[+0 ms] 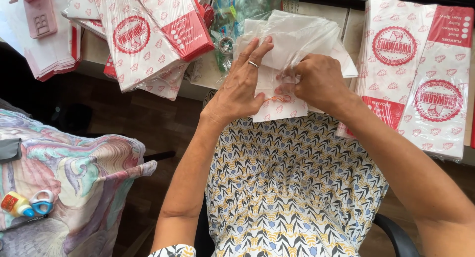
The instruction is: Organizing and securing stacks of food wrappers using tape and scissors
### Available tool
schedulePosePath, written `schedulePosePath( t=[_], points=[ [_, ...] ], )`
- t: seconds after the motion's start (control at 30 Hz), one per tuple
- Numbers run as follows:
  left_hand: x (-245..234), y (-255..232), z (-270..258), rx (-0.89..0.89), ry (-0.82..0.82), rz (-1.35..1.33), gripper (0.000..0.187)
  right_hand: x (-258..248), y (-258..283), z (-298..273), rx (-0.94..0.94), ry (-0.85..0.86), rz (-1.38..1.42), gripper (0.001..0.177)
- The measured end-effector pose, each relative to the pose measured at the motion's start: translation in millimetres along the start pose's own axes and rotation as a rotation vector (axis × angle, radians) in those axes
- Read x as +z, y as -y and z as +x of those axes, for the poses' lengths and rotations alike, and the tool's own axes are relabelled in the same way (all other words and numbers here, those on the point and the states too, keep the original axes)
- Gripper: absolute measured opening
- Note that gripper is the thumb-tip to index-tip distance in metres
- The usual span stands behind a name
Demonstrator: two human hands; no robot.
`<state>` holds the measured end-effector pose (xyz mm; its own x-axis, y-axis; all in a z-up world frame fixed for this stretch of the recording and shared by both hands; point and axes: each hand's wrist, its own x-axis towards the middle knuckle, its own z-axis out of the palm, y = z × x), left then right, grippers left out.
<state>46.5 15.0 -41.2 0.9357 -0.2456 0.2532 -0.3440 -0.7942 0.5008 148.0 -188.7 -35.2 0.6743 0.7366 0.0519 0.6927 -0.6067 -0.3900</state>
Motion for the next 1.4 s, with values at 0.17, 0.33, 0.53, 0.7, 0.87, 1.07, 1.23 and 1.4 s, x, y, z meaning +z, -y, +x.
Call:
schedulePosePath(
  t=[0.17, 0.33, 0.53, 0.7, 0.87, 1.07, 1.23, 1.4],
  points=[
    [-1.0, 0.3, -1.2, 0.005, 0.005, -0.016, 0.106, 13.1, -1.6, 0.4, 0.008, 0.006, -0.097, 0.027],
    [-2.6, 3.5, -5.1, -0.002, -0.017, 0.032, 0.104, -0.7, 1.9, -0.2, 0.108, 0.054, 0.195, 0.011],
    [-10.0, 9.6, -10.7, -0.024, -0.054, 0.078, 0.100, -57.2, 3.2, -32.9, 0.006, -0.024, 0.436, 0.005],
    [-16.9, -9.1, -12.4, -0.003, -0.160, 0.266, 0.092, -101.7, -21.8, -90.8, 0.037, -0.385, 0.363, 0.017],
    [-15.1, -76.8, 20.3, 0.111, -0.601, -0.055, 0.047, -132.5, -28.7, -133.9, 0.056, -0.406, 0.447, 0.020],
    [23.5, -144.2, 84.6, 0.086, -0.159, -0.648, 0.030, -150.2, -25.3, -151.4, -0.080, -0.393, 0.408, 0.021],
    [24.2, -164.7, 108.0, -0.061, 0.173, -0.908, 0.017, -156.1, -47.8, -174.0, -0.009, -0.437, 0.403, 0.019],
    [51.5, -170.1, 121.5, 0.013, 0.160, -0.910, 0.047, -158.6, -50.1, -178.2, -0.135, -0.435, 0.370, 0.016]
  ],
)
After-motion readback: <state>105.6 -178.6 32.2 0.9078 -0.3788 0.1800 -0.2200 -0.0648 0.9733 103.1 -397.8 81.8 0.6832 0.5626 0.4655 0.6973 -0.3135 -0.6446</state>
